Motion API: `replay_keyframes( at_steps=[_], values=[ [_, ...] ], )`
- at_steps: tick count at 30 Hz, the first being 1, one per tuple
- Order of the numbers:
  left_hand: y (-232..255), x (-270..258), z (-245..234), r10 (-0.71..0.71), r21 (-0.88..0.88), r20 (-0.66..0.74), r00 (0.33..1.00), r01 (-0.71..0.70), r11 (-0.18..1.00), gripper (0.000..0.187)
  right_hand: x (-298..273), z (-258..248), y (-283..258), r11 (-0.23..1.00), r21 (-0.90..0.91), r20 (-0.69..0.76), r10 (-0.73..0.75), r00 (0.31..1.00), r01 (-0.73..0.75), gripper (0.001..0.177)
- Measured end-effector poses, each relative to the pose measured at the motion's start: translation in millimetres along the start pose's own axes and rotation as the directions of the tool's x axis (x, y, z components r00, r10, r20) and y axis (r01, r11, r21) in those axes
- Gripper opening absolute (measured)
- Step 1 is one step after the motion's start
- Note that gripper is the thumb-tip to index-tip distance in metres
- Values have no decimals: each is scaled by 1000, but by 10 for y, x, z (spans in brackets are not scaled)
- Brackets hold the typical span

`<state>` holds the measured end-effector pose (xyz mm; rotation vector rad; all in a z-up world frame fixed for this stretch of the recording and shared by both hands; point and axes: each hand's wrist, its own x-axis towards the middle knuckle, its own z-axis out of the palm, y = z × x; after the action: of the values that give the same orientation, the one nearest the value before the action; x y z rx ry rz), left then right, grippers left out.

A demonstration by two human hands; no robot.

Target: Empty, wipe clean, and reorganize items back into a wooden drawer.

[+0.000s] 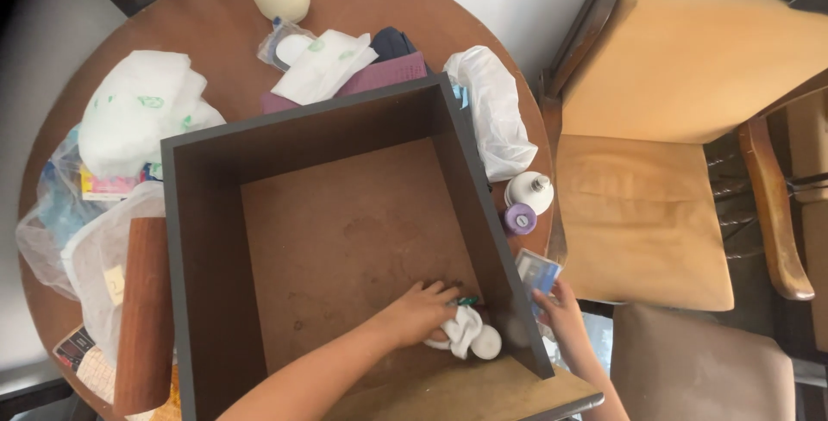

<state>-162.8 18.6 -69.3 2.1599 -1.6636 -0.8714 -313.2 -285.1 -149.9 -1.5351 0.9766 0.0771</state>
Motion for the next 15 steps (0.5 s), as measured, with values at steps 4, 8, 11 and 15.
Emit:
replay_keyframes(
  at_steps=[4, 8, 11, 15],
  values=[
    [-256, -35, 140, -46, -410, -305, 951, -88, 908, 26, 155, 176, 62, 995, -22, -11, -94, 996, 93, 57],
    [-347, -181, -29, -547, -973, -120, 829, 13, 232, 33, 202, 242, 98, 837, -404, -94, -439, 894, 369, 63],
    [-269, -285, -354, -704, -983, -168, 690, -64, 171, 34, -67, 273, -270, 775, -481, -154, -536, 830, 410, 56],
    [-84, -354, -722, -761, -984, -147, 632, -175, 44, 37, -637, 190, -1083, 876, -309, -323, -462, 826, 369, 31]
  ],
)
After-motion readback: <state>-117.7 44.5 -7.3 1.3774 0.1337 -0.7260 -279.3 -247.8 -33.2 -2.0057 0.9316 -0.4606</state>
